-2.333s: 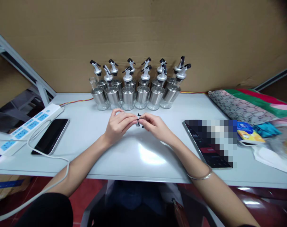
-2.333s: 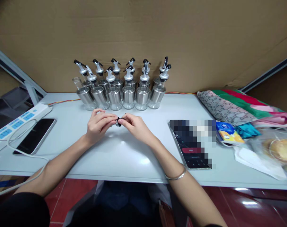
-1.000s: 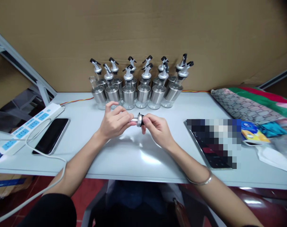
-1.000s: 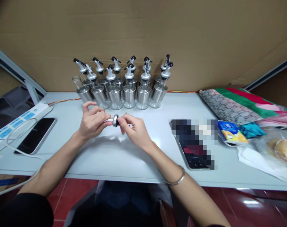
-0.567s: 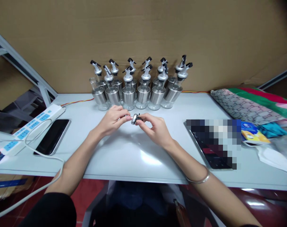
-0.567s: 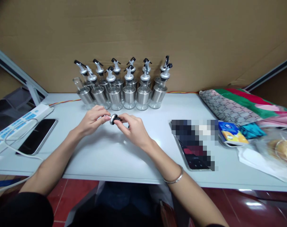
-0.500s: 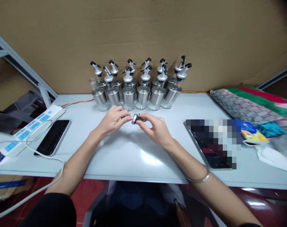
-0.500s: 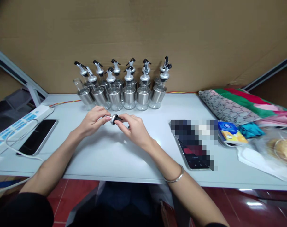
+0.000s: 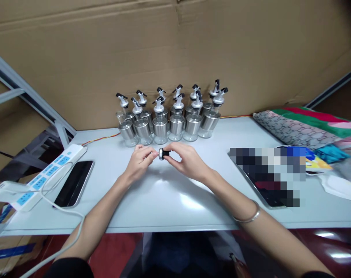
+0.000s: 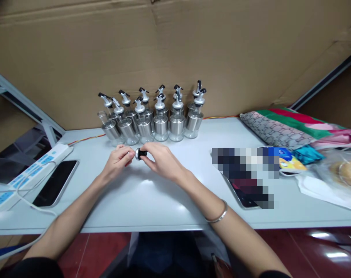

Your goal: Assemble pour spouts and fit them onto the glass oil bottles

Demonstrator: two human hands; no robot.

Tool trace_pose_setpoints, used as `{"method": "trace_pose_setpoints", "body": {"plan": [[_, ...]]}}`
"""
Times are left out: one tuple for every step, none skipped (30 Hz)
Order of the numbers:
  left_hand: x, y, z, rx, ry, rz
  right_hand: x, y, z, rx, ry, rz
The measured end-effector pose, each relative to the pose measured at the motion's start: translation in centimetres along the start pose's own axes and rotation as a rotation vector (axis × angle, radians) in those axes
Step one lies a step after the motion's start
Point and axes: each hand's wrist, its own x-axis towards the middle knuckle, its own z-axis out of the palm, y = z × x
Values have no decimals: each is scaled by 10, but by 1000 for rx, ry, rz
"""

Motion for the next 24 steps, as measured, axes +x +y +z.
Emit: {"method": "trace_pose_setpoints", "body": {"plan": [[-1,0,1,-8,10,-3,2,0,-1,19,-17,-5],[-2,-1,1,-16,14,-6,3,1,-2,30,-32,-13],[-3,-1,1,-22,16,-11,4,1,-2,26,-44,-21],[-3,-1,2,-26,15,-18,4,2,-3,10,-51,-25],[-4,-1,2,-27,11,-26,2,2,-3,-14,-54,-24],[-5,-1,3,-26,1,-34,0,3,-2,-41,-60,-19],[-5,-1,4,-32,-8,-40,-2,4,-2,-68,-63,-15],[-6,0,6,-50,-16,-49,-5,4,-2,-93,-62,-14],[-6,1,7,-85,-25,-68,-8,4,-2,-113,-56,-19],[-7,2,9,-145,-33,-103,-10,4,-2,-131,-46,-29],[-7,3,11,-226,-43,-159,-12,3,-2,-150,-33,-45],[-7,4,13,-321,-57,-229,-14,3,-2,-171,-19,-64],[-7,4,15,-415,-73,-301,-15,2,-1,-193,-9,-84],[-7,4,16,-497,-91,-366,-15,2,-1,-213,-1,-103],[-8,5,17,-556,-107,-416,-15,2,0,-231,7,-119],[-8,5,18,-588,-117,-444,-15,3,1,-242,15,-123],[-8,5,19,-590,-118,-450,-15,3,1,-242,28,-115],[-9,6,19,-565,-106,-429,-15,4,2,-223,40,-92],[-10,7,19,-505,-77,-380,-14,4,2,-186,50,-54],[-11,7,18,-408,-35,-300,-14,3,2,-134,56,-12],[-12,8,18,-278,19,-192,-13,3,2,-73,58,34],[-13,8,17,-128,77,-68,-12,2,1,-9,56,78],[-14,8,16,23,131,59,-12,1,1,50,49,114],[-15,8,14,155,178,172,-11,-1,0,100,38,144]]}}
